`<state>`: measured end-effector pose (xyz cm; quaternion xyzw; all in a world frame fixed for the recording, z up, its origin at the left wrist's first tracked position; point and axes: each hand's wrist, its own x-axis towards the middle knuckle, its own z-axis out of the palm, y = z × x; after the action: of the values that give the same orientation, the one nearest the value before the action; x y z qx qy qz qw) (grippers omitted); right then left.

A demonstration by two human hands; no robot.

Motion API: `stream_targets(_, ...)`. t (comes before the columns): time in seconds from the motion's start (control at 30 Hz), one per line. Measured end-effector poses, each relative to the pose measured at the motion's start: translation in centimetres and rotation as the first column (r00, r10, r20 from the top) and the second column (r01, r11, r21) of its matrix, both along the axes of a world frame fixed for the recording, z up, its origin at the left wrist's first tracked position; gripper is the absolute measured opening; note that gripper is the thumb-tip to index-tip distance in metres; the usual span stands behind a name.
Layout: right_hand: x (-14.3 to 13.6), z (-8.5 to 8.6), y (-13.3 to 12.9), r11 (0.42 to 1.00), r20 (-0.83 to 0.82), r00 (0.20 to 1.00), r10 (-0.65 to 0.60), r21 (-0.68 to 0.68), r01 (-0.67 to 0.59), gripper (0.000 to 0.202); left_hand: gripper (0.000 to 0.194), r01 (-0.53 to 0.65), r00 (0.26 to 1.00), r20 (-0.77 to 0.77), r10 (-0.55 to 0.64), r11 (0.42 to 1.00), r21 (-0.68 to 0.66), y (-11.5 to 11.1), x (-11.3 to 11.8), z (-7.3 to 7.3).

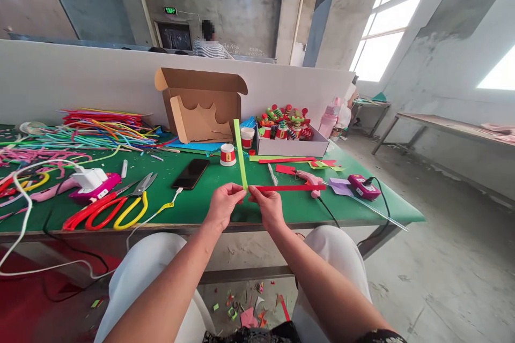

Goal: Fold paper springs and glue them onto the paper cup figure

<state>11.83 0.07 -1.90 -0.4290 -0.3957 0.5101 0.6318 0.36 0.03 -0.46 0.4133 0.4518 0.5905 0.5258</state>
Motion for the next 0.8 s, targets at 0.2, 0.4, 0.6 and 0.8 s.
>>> stream_targets(0.2, 1.9, 1.1, 0.8, 0.996, 0.035, 0.995, -0.091, 0.024, 0.09, 0.031, 0.031, -0.032, 0.999, 0.005, 0.032, 0.999, 0.003, 0.3, -1.0, 0.6)
stream_targets(0.4, 4.2, 2.1, 2.0, 0.979, -0.032, 0.982, -0.186, 0.077, 0.188, 0.032, 0.035, -0.033, 0.999, 0.036, 0.033, 0.999, -0.001, 0.6, -2.0, 0.9)
stream_targets(0.6, 6.3, 3.0, 2.8, 0.961, -0.149, 0.96, -0.237, 0.108, 0.254, 0.029, 0.035, -0.021, 0.999, 0.035, 0.021, 1.0, 0.001, 0.9, -3.0, 1.2)
stream_targets(0.8, 8.5, 3.2, 3.8, 0.935, -0.177, 0.938, -0.299, 0.139, 0.325, 0.03, 0.035, -0.002, 1.0, 0.025, 0.002, 1.0, 0.011, 0.9, -3.5, 1.5)
